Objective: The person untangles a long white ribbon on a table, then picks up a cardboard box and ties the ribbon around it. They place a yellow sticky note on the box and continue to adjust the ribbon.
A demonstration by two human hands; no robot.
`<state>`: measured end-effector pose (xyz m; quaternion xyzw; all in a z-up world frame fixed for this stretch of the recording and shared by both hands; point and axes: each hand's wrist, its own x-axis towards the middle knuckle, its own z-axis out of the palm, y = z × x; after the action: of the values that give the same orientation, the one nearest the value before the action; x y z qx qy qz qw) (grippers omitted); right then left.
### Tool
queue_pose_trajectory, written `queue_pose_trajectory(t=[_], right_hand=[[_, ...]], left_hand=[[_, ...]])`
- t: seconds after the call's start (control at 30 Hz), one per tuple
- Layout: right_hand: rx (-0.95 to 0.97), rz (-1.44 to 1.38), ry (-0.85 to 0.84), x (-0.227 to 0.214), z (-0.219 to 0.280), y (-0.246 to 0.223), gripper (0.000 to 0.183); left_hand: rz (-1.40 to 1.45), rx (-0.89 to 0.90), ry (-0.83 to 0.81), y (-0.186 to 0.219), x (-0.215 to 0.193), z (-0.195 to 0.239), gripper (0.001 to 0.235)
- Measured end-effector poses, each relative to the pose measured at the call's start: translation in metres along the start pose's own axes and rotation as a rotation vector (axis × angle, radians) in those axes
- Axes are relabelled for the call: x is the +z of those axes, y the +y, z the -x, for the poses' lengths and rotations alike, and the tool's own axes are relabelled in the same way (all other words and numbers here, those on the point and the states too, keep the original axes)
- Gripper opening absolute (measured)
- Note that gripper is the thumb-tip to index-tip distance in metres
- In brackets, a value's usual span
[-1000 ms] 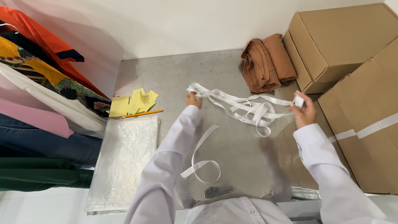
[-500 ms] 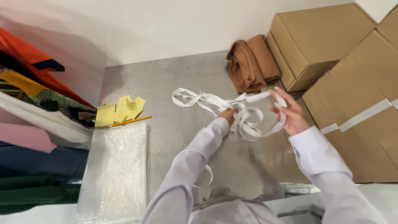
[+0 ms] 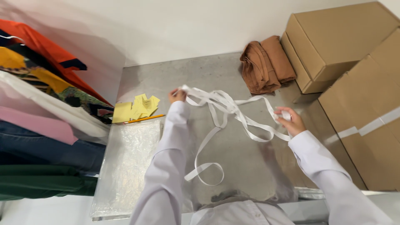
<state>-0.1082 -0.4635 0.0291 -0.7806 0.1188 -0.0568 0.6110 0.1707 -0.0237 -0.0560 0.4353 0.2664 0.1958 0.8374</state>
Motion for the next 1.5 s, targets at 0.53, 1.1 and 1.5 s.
queue_pose_trajectory(t=[0.53,1.1,1.5], right_hand=[[0.035,0.929,-0.412,0.154,-0.068,0.116,0.056],[-0.017,-0.771,-0.372,0.064,-0.05,-0.066,0.014],[-0.115,-0.949,-0.341,-0.024,-0.045,-0.054,0.021]], left_hand=[[-0.537,-0.456,-0.506,-0.024,-0.056,0.054,0.057],[-1.97,0.359,-1.195,-0.118,0.004,0.142,0.059],[-1.132,-0.083,-0.58,-0.023,-0.02,0.092,0.037]])
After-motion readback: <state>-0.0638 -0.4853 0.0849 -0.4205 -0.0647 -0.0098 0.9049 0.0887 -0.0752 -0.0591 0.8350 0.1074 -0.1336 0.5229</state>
